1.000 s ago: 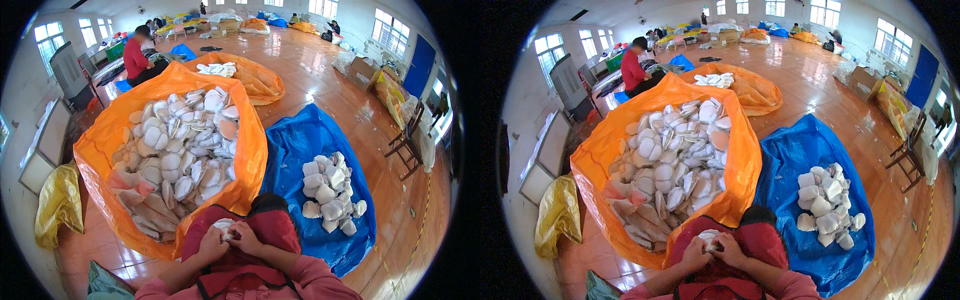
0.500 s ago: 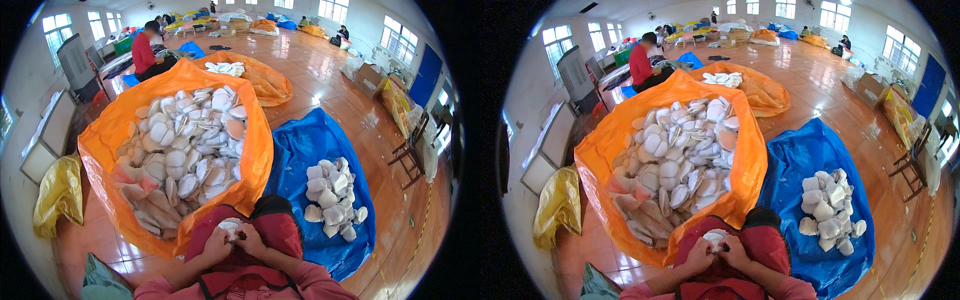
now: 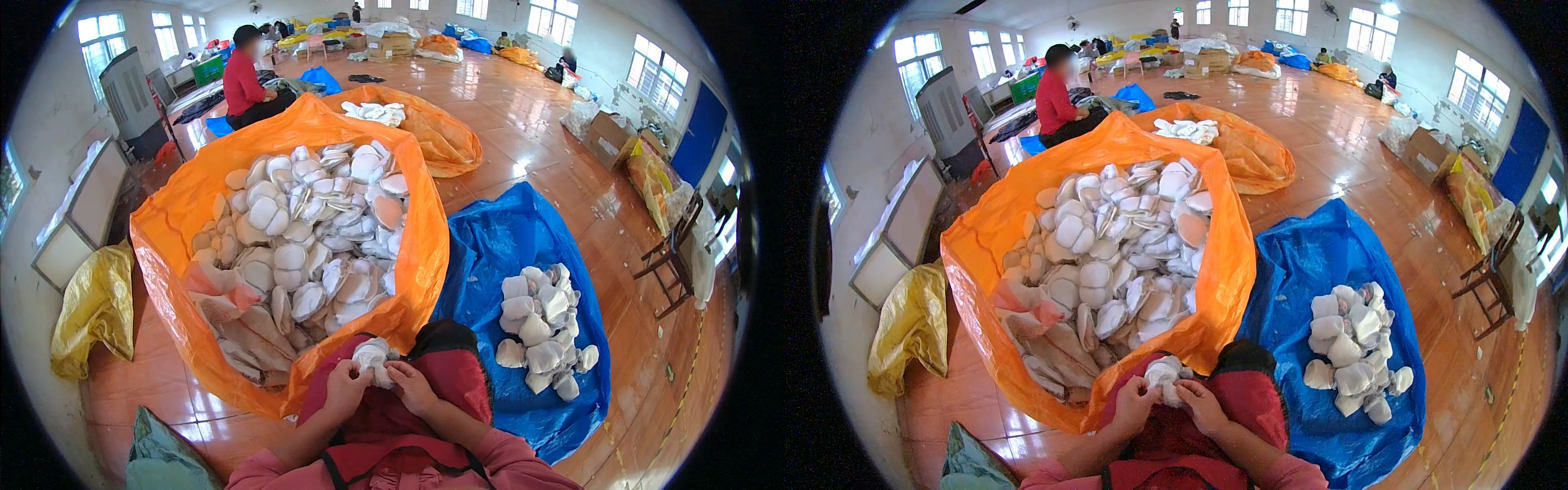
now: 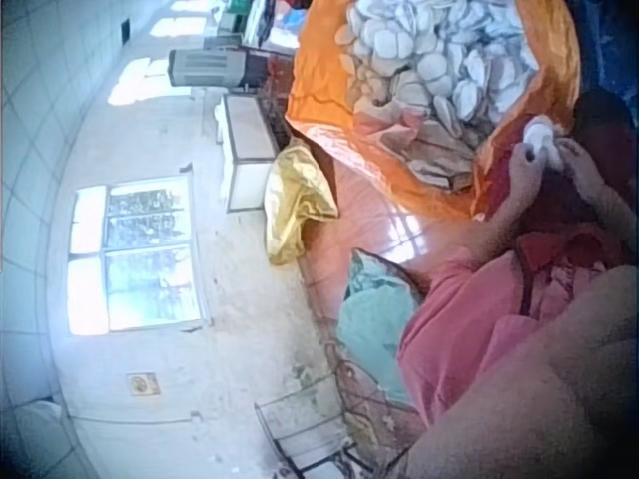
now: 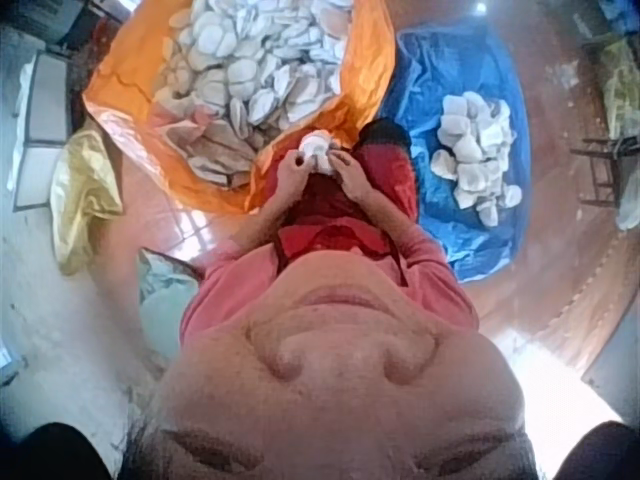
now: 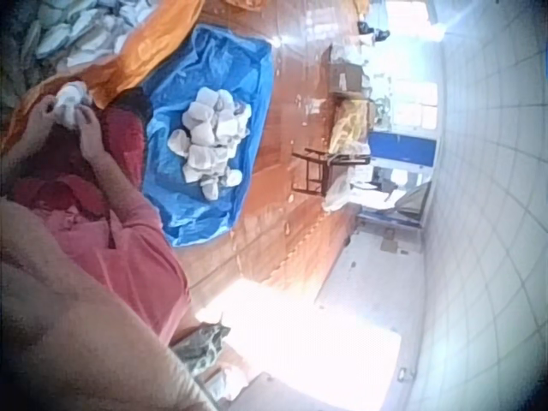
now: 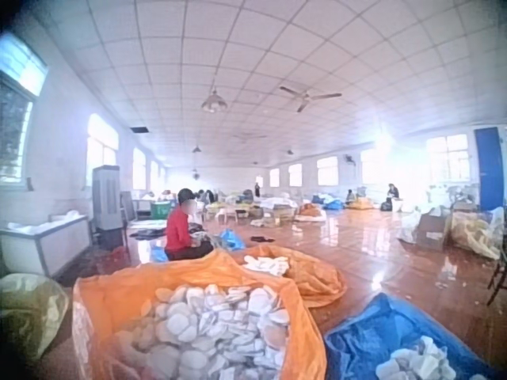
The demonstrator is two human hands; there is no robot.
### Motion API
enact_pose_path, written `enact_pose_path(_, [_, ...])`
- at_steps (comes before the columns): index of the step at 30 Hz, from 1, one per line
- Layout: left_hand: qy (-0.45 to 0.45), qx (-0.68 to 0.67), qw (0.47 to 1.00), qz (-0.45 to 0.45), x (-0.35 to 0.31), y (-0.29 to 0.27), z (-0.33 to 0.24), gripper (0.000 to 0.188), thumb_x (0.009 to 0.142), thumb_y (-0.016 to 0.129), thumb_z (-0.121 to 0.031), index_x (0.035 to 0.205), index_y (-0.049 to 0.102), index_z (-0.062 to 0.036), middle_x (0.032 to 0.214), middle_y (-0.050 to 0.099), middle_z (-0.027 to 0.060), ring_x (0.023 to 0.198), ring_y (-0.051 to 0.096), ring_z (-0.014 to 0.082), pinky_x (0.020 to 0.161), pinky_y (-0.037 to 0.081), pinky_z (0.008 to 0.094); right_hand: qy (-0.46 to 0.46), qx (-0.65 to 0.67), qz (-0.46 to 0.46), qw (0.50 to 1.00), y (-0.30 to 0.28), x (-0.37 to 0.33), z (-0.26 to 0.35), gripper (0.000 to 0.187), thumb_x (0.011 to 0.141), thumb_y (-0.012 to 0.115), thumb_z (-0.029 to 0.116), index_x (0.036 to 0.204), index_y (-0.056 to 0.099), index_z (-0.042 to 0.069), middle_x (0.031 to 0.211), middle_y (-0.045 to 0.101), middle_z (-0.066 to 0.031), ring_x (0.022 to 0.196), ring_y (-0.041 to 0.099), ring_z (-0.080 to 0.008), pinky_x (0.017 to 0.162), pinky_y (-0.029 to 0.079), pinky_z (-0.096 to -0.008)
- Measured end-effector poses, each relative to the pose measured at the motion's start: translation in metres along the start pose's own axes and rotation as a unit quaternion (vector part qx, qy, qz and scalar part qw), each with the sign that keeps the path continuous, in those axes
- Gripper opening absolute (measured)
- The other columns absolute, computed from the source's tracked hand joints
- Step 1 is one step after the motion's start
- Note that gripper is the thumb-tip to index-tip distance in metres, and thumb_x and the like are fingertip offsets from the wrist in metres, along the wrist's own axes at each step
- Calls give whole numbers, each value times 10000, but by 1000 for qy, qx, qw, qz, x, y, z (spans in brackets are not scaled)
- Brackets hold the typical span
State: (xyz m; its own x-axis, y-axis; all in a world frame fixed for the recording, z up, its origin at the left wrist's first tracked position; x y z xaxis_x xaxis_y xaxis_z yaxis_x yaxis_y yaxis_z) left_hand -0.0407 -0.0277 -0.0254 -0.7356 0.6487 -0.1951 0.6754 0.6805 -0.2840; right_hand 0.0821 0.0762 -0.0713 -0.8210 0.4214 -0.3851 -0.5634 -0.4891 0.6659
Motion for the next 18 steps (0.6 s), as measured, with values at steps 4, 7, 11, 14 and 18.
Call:
enact_pose_path(4, [-10,14,1000,-14,2,6,17,206,766,688,-163,795,554,-9,708,549,75,651,542,170,576,448,331,26,-22,2,999,-11,7,-11,266,922,603,171,1138,552,25,1051,599,-51,960,585,-149,856,477,-288])
enact_pose_path(7, [47,101,993,-48,-3,4,7,236,728,688,-197,764,564,1,704,572,130,641,577,247,582,461,362,30,-18,6,999,-8,5,-11,305,901,636,168,1142,542,4,1046,592,-51,954,582,-156,853,478,-288])
enact_pose_path(11, [81,162,982,-62,-5,5,7,240,723,684,-205,768,571,2,716,568,141,656,583,259,591,466,374,23,-68,29,997,-11,6,-14,338,874,665,155,1138,528,-6,1064,580,-63,964,571,-151,862,470,-290])
enact_pose_path(14, [73,190,976,-76,-9,3,15,239,729,685,-207,776,584,4,723,581,145,662,590,254,600,472,371,17,-125,49,991,-4,2,-10,352,864,671,158,1144,517,8,1068,574,-56,973,563,-142,867,455,-280])
enact_pose_path(18, [-30,105,991,-71,-17,-2,6,245,736,695,-201,814,604,14,735,611,149,673,606,238,612,481,357,-2,-171,57,984,-1,1,-11,382,867,664,155,1174,485,13,1093,553,-59,999,547,-144,878,447,-279])
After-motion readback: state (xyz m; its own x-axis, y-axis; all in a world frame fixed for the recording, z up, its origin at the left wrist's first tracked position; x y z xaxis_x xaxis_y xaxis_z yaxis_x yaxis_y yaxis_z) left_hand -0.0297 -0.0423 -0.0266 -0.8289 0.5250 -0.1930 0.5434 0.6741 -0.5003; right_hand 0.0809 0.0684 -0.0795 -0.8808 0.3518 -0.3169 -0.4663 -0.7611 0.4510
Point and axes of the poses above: each hand's wrist, its own x-axis towards the middle knuckle, its own y-axis out of the palm, z = x × y, the point moved 4 cm from there along x, towards the middle knuckle
